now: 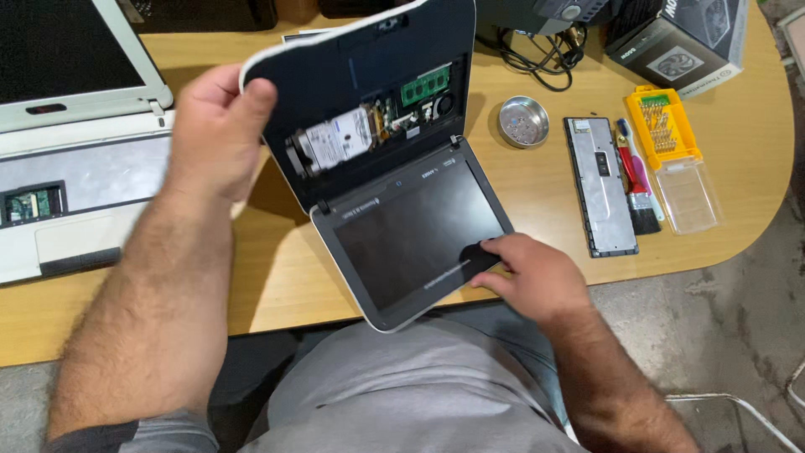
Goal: The person uses a screwdriver to remove screws from the back panel of a laptop. They then remove the panel, revealing the internal components, and proceed to remove screws from the screen bezel.
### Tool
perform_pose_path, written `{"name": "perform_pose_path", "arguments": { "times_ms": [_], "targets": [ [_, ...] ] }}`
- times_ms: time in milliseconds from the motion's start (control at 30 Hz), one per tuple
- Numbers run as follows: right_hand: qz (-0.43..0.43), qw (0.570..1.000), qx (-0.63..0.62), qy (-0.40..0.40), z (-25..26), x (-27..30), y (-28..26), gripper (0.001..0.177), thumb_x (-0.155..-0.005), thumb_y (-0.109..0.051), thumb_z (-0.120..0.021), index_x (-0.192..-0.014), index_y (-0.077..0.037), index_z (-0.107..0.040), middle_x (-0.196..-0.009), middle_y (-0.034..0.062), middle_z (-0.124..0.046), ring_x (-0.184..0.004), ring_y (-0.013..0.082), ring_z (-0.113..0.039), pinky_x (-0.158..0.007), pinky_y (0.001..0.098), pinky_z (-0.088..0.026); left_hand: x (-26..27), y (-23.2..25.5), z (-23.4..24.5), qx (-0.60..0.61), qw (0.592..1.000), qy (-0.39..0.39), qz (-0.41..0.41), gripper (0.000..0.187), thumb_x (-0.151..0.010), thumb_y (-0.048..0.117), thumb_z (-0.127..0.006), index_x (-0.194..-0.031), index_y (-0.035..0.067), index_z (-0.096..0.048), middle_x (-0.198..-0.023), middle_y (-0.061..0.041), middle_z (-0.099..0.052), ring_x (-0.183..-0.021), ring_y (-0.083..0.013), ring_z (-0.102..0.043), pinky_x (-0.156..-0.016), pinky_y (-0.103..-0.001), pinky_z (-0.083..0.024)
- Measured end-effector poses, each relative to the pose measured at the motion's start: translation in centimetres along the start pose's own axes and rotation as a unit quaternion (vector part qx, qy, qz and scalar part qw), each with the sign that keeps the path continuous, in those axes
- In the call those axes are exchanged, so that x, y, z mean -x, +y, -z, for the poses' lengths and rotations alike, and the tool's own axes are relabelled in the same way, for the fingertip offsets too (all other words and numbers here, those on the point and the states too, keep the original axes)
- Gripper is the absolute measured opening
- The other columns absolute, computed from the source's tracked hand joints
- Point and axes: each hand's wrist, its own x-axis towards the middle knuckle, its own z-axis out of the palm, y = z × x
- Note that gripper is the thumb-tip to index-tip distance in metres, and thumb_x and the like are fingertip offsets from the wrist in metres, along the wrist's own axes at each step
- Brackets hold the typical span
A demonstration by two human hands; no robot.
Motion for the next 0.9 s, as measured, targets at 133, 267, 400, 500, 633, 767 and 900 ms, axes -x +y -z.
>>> {"name": "perform_pose_path", "arguments": {
  "times_ms": [133,267,400,500,633,767,900],
  "targets": [
    [0.040,0.999,0.027,0.021,-2.1,-0.7,-1.5,0.072,-0.077,-0.072,-0.072,-0.130,-0.022,-0.069,-0.126,-0.0019,-0.071,-0.117,0.0230,-0.067,-0.092,0.0400,-0.054,0.9,-0.4,-2.7,-0.200,0.978,0.052,0.013,0.037,-0.098,0.026,-0.066,-0.133,0.018,-0.059,-0.121,0.005,-0.073,-0.110,-0.0110,-0.068,-0.093,-0.031,-0.055],
    [0.058,0.996,0.066,0.021,-2.6,-1.3,-4.4,0.067,-0.083,-0.072,-0.067,-0.126,-0.020,-0.068,-0.120,-0.0009,-0.072,-0.110,0.0245,-0.068,-0.085,0.0428,-0.054,0.0,-2.6,-2.7,-0.147,0.989,0.034,-0.008,0.041,-0.099,0.015,-0.058,-0.139,0.017,-0.047,-0.129,-0.001,-0.065,-0.118,-0.0146,-0.061,-0.100,-0.033,-0.049],
    [0.046,0.992,0.111,-0.031,-1.6,-1.6,-7.4,0.052,-0.093,-0.072,-0.060,-0.102,-0.020,-0.058,-0.094,-0.0004,-0.069,-0.083,0.0307,-0.068,-0.064,0.0475,-0.052,-1.0,-4.2,-2.4,0.134,0.991,0.020,0.010,0.040,-0.101,0.024,-0.059,-0.139,0.016,-0.049,-0.141,-0.003,-0.063,-0.132,-0.0183,-0.060,-0.116,-0.038,-0.047],
    [0.075,0.987,0.136,0.035,-3.2,-2.2,-7.2,0.054,-0.092,-0.075,-0.060,-0.099,-0.022,-0.060,-0.084,-0.0033,-0.067,-0.069,0.0264,-0.067,-0.053,0.0423,-0.051,-3.1,-7.5,-0.7,0.179,0.982,0.058,0.014,0.095,-0.092,0.049,-0.072,-0.159,0.006,-0.020,-0.170,-0.017,-0.027,-0.159,-0.0280,-0.022,-0.127,-0.046,-0.011],
    [0.086,0.986,0.132,0.056,-3.3,-2.7,-7.6,0.053,-0.093,-0.074,-0.060,-0.096,-0.021,-0.059,-0.084,-0.0024,-0.067,-0.067,0.0291,-0.067,-0.051,0.0441,-0.050,-3.3,-7.8,-1.4,0.211,0.969,-0.015,-0.124,0.033,-0.104,0.033,-0.062,-0.131,0.014,-0.054,-0.126,-0.005,-0.068,-0.117,-0.0163,-0.064,-0.109,-0.037,-0.055],
    [0.076,0.993,0.087,0.009,-2.5,-2.9,-7.5,0.053,-0.093,-0.068,-0.061,-0.114,-0.019,-0.063,-0.102,-0.0015,-0.071,-0.087,0.0282,-0.069,-0.067,0.0446,-0.054,-3.0,-7.1,-1.5,0.117,0.985,-0.006,-0.125,0.029,-0.108,0.031,-0.054,-0.132,0.015,-0.053,-0.123,-0.003,-0.066,-0.112,-0.0134,-0.064,-0.104,-0.033,-0.057],
    [0.125,0.982,-0.141,-0.016,1.1,-3.1,-6.3,0.046,-0.083,-0.047,-0.077,-0.122,-0.024,-0.070,-0.112,-0.0015,-0.072,-0.087,0.0161,-0.070,-0.075,0.0310,-0.057,-3.0,-7.2,-1.3,0.123,0.989,0.007,-0.087,0.034,-0.105,0.038,-0.053,-0.130,0.015,-0.058,-0.124,-0.003,-0.070,-0.113,-0.0115,-0.066,-0.102,-0.029,-0.057]
  ]
}}
